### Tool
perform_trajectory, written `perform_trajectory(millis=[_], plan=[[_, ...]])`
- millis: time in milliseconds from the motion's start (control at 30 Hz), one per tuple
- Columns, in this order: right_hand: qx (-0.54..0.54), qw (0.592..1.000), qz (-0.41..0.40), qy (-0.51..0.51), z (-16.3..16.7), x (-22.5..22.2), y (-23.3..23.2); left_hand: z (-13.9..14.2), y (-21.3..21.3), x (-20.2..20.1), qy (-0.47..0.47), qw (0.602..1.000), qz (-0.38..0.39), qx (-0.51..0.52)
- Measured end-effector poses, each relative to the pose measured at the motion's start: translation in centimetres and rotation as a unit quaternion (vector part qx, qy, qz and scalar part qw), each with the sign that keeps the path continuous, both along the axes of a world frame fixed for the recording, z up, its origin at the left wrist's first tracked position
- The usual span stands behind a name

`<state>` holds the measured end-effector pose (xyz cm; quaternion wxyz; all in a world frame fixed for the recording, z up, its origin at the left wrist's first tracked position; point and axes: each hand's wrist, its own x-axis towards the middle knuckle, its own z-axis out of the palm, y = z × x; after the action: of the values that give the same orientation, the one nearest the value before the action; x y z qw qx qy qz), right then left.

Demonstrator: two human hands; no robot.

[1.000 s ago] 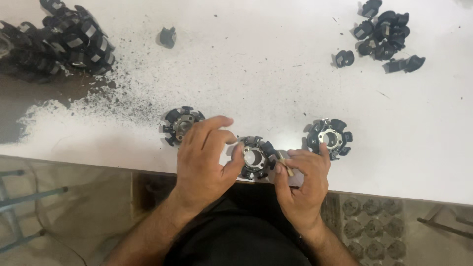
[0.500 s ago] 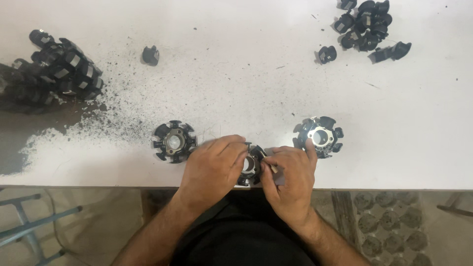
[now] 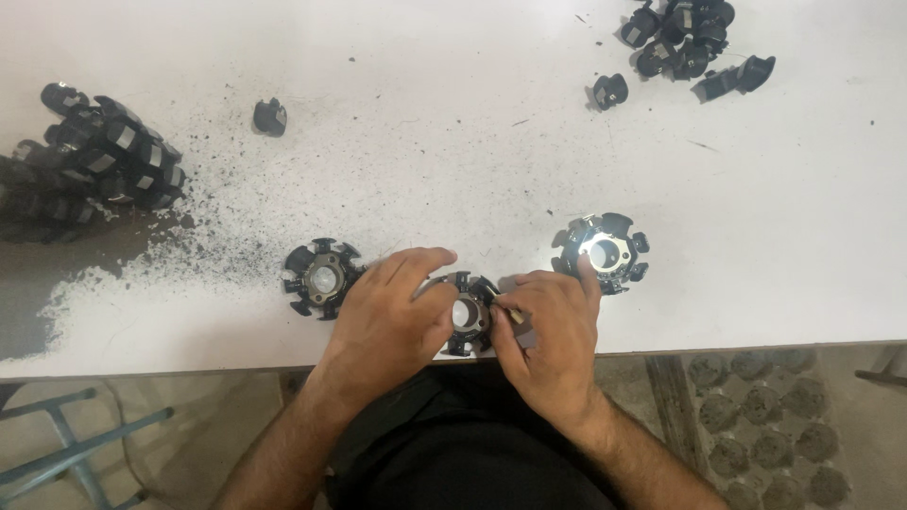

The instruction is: The person sits at a white workbench assembling small black plastic components, fitting parts together by hand with the help of a small handheld tool. Completed assemblies are set aside in a growing pile while new loose parts are picked up one at a time and worked on.

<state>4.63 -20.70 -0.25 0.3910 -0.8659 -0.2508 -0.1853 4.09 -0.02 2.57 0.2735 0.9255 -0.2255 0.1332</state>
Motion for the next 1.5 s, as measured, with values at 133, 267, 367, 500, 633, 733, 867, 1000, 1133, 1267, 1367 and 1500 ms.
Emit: perform_trajectory(millis=[133, 267, 367, 500, 633, 733, 867, 1000, 1133, 1267, 1367, 1500], plan=[[-0.008, 1.0, -0.008, -0.005, -0.4, 0.1, 0.1, -0.2, -0.5, -0.2, 0.041, 0.998, -0.047, 0.03], [0.015, 0.999, 0.013, -0.031, -0.8, -0.1, -0.2, -0.8, -1.1, -0.3, 0.068, 0.996, 0.007, -0.062], [0.03, 0.998, 0.036, -0.049, -1.1, -0.5, -0.6, -1.2, -1.3, -0.5, 0.084, 0.992, 0.042, -0.078], [0.01, 0.997, 0.049, -0.05, -1.4, -0.6, -0.5, -1.3, -1.1, -1.0, 0.104, 0.989, 0.055, -0.094], [-0.009, 0.998, 0.041, -0.044, -1.5, -0.5, -0.2, -1.1, -1.1, -1.2, 0.091, 0.99, 0.045, -0.095], [-0.014, 0.998, 0.037, -0.043, -1.5, -0.5, -0.1, -1.0, -0.9, -1.3, 0.1, 0.988, 0.047, -0.108], [-0.004, 0.998, 0.042, -0.049, -1.5, -0.5, -0.2, -1.1, -0.4, -1.4, 0.062, 0.991, 0.024, -0.116], [-0.01, 0.996, 0.057, -0.061, -1.7, -0.8, 0.0, -1.6, -0.2, -1.7, 0.046, 0.992, 0.027, -0.119], [-0.02, 0.996, 0.05, -0.067, -1.9, -0.9, 0.3, -2.2, -0.3, -2.1, 0.022, 0.993, 0.035, -0.113], [-0.021, 0.995, 0.055, -0.075, -1.9, -1.0, 0.5, -2.5, -0.3, -2.5, 0.003, 0.99, 0.044, -0.135], [-0.011, 0.996, 0.057, -0.073, -1.8, -1.1, 0.5, -2.6, -0.3, -2.7, -0.016, 0.989, 0.045, -0.143], [-0.023, 0.995, 0.059, -0.077, -1.9, -1.1, 0.7, -2.8, -0.3, -2.7, -0.007, 0.99, 0.045, -0.136]])
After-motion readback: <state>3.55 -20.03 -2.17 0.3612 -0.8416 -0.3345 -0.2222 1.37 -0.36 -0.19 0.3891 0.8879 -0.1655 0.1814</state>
